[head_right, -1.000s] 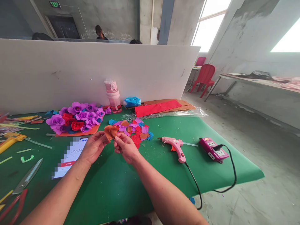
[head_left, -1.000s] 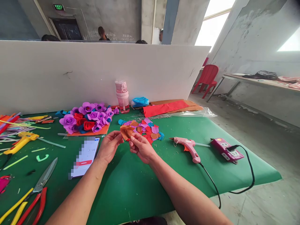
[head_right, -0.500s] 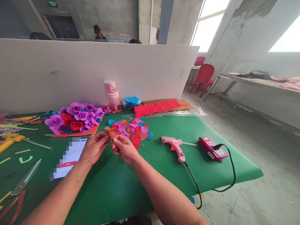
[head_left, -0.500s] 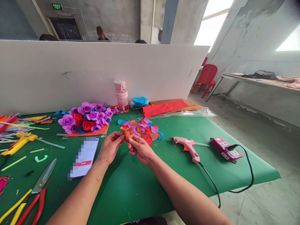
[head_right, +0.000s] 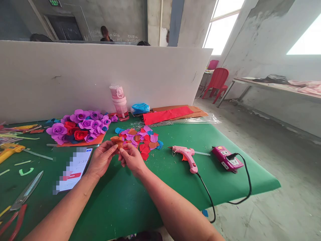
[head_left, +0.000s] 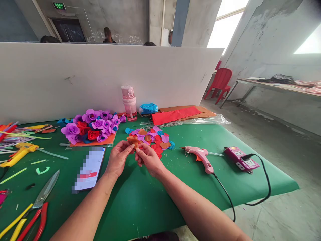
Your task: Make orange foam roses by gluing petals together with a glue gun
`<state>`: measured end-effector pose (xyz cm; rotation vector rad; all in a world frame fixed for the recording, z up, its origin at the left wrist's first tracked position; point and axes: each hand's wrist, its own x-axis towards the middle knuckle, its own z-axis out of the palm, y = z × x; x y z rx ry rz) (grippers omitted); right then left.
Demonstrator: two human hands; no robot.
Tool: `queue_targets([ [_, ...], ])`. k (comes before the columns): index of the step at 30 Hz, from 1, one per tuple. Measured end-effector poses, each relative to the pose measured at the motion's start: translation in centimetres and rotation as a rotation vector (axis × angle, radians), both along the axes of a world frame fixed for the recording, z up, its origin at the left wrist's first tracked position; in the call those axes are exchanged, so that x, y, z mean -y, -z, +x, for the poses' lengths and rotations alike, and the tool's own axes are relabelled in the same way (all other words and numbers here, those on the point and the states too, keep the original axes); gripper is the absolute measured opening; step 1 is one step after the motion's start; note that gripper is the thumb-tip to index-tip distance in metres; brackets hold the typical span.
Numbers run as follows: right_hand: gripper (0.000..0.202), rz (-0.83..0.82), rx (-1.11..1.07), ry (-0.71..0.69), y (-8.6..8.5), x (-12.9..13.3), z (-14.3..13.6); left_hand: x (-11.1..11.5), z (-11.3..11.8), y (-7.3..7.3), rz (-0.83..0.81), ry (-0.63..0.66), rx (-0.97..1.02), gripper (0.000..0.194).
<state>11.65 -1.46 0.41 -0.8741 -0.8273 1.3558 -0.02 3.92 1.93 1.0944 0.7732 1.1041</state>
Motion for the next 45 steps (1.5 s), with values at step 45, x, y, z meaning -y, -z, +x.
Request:
queue_targets([
  [45,0.014,0.060,0.278,0.092,1.3,-0.4,0.0,0.3,0.2,0.2,-0.041,0.203,-0.054,0.035],
])
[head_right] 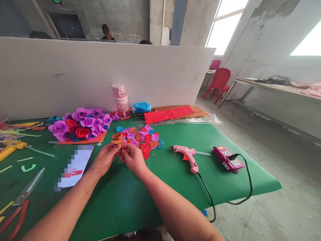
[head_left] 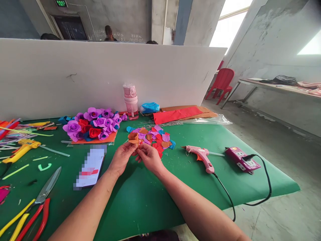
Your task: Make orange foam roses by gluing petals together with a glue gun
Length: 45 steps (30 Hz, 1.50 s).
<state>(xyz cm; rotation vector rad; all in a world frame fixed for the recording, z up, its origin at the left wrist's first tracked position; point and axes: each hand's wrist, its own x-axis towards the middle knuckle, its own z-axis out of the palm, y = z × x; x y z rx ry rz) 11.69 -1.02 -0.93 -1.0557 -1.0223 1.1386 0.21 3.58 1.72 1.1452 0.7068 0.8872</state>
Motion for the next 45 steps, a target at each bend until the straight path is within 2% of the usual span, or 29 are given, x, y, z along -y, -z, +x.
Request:
queue_targets([
  [7,0.016,-0.001,-0.003,-0.006,0.3,-0.1,0.0,0.0,0.0,0.2,0.029,-0.048,-0.056,0.038],
  [16,0.013,0.013,0.025,-0.021,0.5,-0.2,-0.1,0.5,0.3,0.5,0.089,0.033,-0.165,0.035],
  [25,0.013,0.041,0.112,-0.040,0.7,0.0,-0.2,0.3,0.3,1.1,0.164,-0.017,-0.243,0.040],
  [29,0.015,0.127,0.112,0.076,-0.2,0.2,-0.2,0.1,0.1,0.7,0.281,-0.155,-0.224,0.044],
  [33,0.019,0.091,0.148,0.238,-1.0,0.3,0.4,-0.2,-0.4,0.4,0.469,-0.274,-0.331,0.044],
  [35,0.024,0.080,0.071,0.231,-1.5,0.3,0.8,-0.4,-0.7,0.4,0.576,-0.276,-0.407,0.041],
  [40,0.029,0.156,-0.107,0.098,-3.1,1.0,1.0,-0.5,-0.9,0.5,0.829,-0.234,-0.540,0.039],
  [45,0.033,0.192,-0.097,0.081,-4.0,1.5,1.2,0.0,-0.6,-0.2,0.927,-0.181,-0.594,0.037],
])
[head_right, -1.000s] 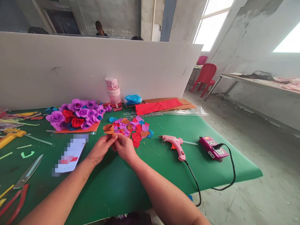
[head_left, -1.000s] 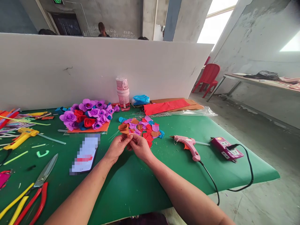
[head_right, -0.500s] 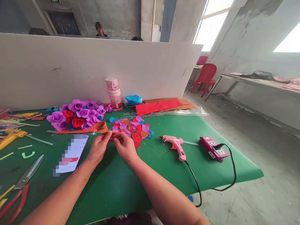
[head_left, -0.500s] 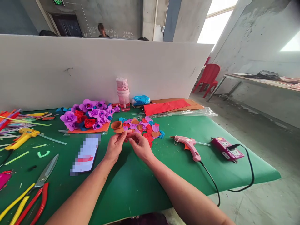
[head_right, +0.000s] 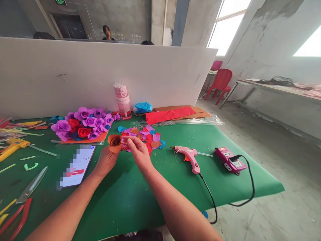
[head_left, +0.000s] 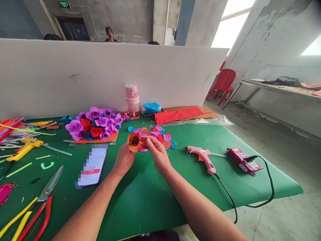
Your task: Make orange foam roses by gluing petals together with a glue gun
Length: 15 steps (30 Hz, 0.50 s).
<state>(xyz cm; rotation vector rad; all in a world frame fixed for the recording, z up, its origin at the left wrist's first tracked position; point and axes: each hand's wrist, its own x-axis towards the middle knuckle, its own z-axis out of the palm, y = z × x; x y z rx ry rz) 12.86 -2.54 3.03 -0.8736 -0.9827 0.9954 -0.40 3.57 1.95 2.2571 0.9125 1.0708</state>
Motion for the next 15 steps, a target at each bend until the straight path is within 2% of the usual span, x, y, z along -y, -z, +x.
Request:
queue_targets([
  [6,0.030,0.030,0.032,-0.043,-0.7,0.3,0.5,0.1,-0.3,-0.3,0.058,0.111,-0.107,0.032],
  [12,0.032,-0.001,-0.015,0.016,0.6,-0.3,0.8,0.2,-0.3,-0.3,-0.029,0.124,-0.154,0.032],
  [15,0.033,-0.006,-0.046,-0.001,0.9,-0.6,1.1,0.4,-0.4,-0.7,-0.051,0.128,-0.199,0.034],
])
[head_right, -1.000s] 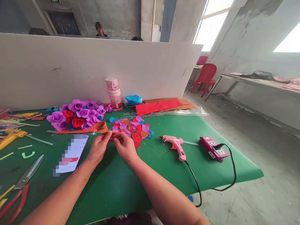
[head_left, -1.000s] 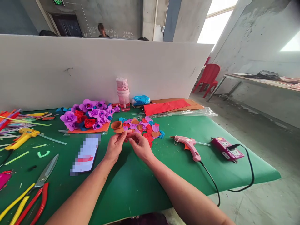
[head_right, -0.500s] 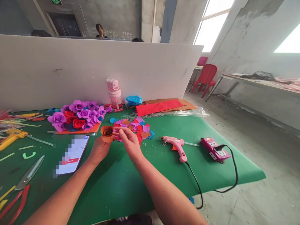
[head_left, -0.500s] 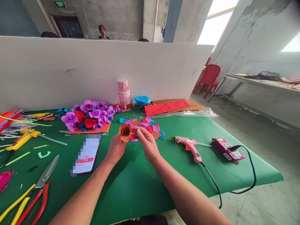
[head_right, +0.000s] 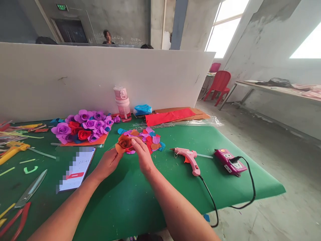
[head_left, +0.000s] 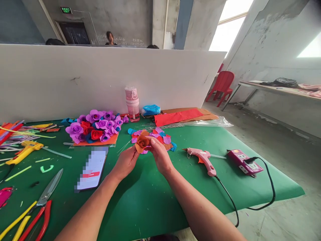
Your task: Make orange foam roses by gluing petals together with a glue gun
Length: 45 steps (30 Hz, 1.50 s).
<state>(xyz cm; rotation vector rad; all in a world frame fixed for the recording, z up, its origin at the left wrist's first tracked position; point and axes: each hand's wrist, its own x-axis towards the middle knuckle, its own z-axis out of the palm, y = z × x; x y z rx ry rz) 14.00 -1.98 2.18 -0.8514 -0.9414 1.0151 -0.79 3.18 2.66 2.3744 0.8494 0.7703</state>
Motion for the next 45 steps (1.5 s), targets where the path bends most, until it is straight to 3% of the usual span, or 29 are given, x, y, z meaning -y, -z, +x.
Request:
queue_targets([
  [6,0.020,-0.068,-0.003,-0.007,-0.9,0.1,0.7,0.3,-0.3,-0.7,0.068,0.044,-0.130,0.024],
  [12,0.022,-0.154,-0.119,0.102,-0.4,-0.5,0.8,-0.3,-0.3,0.1,0.161,-0.031,0.040,0.019],
  [18,0.024,-0.230,-0.114,0.086,0.0,-0.6,0.8,-0.9,-0.6,0.5,0.278,-0.056,0.139,0.022],
  [29,0.028,-0.171,-0.021,0.077,0.5,-0.6,0.6,-0.7,-0.6,0.6,0.279,-0.110,0.198,0.021],
  [36,0.027,-0.158,-0.097,-0.029,0.4,-0.4,0.4,-0.4,-0.6,0.4,0.280,-0.098,0.298,0.021],
  [45,0.023,-0.033,0.164,0.110,0.0,-0.2,0.6,-1.0,-0.7,0.7,0.247,-0.096,0.284,0.022],
])
